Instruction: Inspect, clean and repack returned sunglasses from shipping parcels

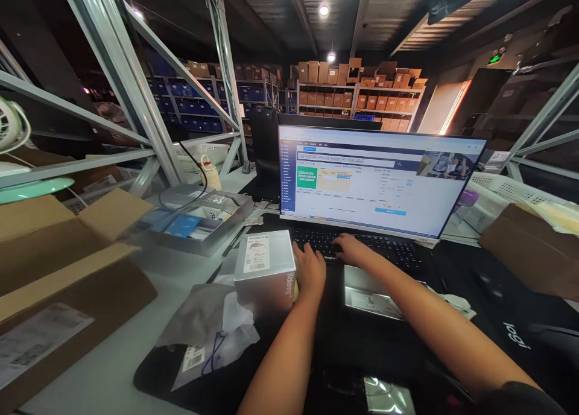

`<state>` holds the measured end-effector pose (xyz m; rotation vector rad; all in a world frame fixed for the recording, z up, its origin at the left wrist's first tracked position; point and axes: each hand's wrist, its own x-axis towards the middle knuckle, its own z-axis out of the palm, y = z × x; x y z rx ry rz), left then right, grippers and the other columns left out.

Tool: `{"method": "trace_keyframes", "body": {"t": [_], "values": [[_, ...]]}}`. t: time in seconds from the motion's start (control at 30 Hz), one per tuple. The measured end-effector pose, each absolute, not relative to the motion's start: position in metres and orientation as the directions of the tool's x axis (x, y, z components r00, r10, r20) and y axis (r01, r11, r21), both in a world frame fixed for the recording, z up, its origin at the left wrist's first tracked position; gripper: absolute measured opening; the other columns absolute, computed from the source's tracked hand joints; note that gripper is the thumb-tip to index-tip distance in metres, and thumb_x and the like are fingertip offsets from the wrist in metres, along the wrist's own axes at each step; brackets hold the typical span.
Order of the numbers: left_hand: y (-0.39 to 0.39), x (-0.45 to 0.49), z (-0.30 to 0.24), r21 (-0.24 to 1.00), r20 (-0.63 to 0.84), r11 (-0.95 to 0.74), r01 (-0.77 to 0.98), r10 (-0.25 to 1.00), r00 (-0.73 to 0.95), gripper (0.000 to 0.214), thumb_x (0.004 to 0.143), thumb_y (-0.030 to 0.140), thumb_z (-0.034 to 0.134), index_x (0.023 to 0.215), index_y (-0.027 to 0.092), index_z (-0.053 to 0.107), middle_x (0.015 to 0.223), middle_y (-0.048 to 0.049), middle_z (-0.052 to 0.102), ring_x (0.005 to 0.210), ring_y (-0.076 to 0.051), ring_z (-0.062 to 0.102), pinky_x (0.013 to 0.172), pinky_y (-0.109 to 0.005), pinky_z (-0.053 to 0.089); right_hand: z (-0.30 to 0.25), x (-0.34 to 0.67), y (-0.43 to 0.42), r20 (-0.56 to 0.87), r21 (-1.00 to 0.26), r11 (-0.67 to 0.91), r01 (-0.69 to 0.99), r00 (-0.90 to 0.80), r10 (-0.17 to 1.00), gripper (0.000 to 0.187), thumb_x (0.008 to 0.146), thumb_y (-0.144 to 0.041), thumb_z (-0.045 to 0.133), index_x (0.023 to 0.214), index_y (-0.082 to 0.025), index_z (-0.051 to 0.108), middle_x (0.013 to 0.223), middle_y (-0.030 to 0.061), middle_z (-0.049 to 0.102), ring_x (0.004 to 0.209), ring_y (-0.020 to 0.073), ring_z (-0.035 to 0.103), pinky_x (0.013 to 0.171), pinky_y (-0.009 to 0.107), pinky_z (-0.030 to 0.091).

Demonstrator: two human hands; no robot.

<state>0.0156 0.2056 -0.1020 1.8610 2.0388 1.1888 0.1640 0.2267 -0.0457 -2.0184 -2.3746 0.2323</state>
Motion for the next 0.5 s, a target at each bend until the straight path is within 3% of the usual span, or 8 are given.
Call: {"method": "trace_keyframes", "body": {"t": [0.27,0.5], "values": [[0.204,0.013,-0.098,0.709,0.348,-0.035,0.704,0.886,-0.307,0.040,0.087,-0.001,0.046,0.118,0.013,0.067,0.147,-0.0231,0.047,0.139,-0.036,0.045,0.113,-0.051,0.039,-0.043,0.170,0.227,-0.042,-0.140,0.113,0.984,-0.120,0.992,0.030,0.097,-0.028,0.065,0.125,-0.018,0.063,0.134,0.0104,0.058,0.119,0.0258,0.059,0.099,0.048,0.053],[0.210,0.010,-0.104,0.777,0.308,-0.017,0.629,0.882,-0.357,0.041,0.085,-0.006,0.048,0.114,0.015,0.067,0.139,-0.0162,0.055,0.134,-0.032,0.049,0.110,-0.050,0.043,-0.046,0.178,0.230,-0.006,-0.158,0.089,0.983,-0.091,0.996,0.021,0.097,-0.027,0.065,0.116,-0.017,0.066,0.129,0.0091,0.061,0.115,0.0240,0.061,0.097,0.046,0.054]]}}
